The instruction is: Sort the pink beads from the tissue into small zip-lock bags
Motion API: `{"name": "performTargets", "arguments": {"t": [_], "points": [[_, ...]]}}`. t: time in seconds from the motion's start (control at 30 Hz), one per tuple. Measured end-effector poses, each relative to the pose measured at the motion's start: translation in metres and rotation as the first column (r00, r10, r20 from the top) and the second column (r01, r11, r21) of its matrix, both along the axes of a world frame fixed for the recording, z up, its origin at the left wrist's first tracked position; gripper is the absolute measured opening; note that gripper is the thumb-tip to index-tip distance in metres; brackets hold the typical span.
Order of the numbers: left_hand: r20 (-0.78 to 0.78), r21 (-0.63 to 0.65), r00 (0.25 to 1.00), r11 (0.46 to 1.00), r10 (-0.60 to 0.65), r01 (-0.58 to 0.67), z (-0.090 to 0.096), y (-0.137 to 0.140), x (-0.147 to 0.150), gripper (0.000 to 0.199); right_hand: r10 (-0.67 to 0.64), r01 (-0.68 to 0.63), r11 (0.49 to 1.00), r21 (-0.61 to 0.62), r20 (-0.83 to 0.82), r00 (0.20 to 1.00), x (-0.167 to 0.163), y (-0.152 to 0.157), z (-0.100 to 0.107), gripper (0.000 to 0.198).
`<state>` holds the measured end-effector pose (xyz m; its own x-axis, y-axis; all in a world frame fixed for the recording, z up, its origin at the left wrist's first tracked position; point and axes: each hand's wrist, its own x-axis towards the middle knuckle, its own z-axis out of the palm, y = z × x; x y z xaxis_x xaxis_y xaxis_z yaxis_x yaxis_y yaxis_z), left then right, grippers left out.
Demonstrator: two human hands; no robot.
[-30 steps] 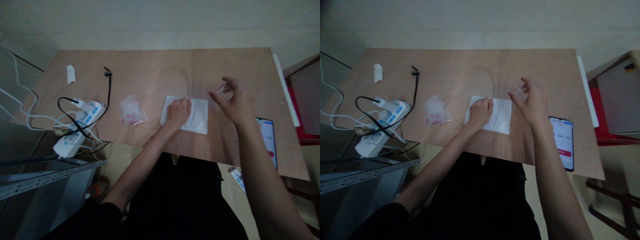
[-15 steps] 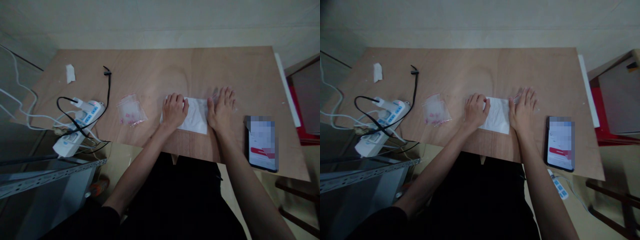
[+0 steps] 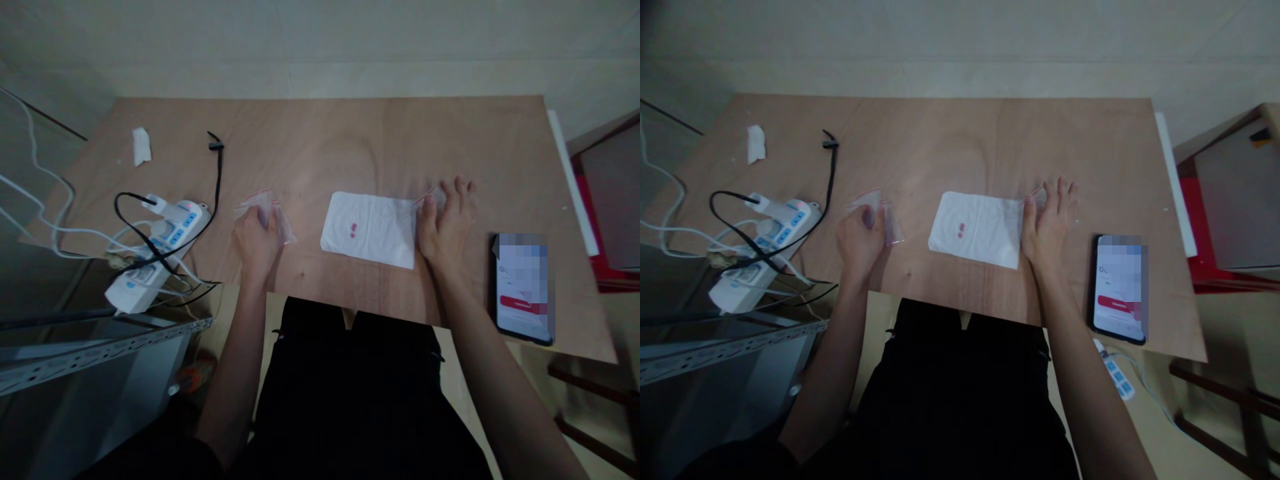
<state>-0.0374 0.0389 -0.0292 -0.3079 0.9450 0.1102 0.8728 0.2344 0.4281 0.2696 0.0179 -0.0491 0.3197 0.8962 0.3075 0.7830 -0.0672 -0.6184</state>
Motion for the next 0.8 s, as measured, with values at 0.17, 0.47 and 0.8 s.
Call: {"name": "performTargets", "arguments": {"t": [0.17,0.47,0.8], "points": [[0.060,0.096,0.997,0.995,-0.047,0.041,0.011,-0.007,0.002,0.039,-0.009,0.008,1.000,0.008,0.026,1.000,0.004,0.001,-0.003,0.053],[0.713,0.405,0.628,0.914,-0.311,-0.007,0.047,-0.029,0.024,0.032,0.066,-0.005,0.953,0.302,-0.190,0.980,-0.036,-0.012,0.021,0.042],[0.861,0.255,0.456,0.967,-0.225,-0.005,0.025,-0.044,0.072,0.025,0.301,-0.247,0.952,0.180,-0.692,0.657,-0.094,-0.041,0.055,0.008]]}}
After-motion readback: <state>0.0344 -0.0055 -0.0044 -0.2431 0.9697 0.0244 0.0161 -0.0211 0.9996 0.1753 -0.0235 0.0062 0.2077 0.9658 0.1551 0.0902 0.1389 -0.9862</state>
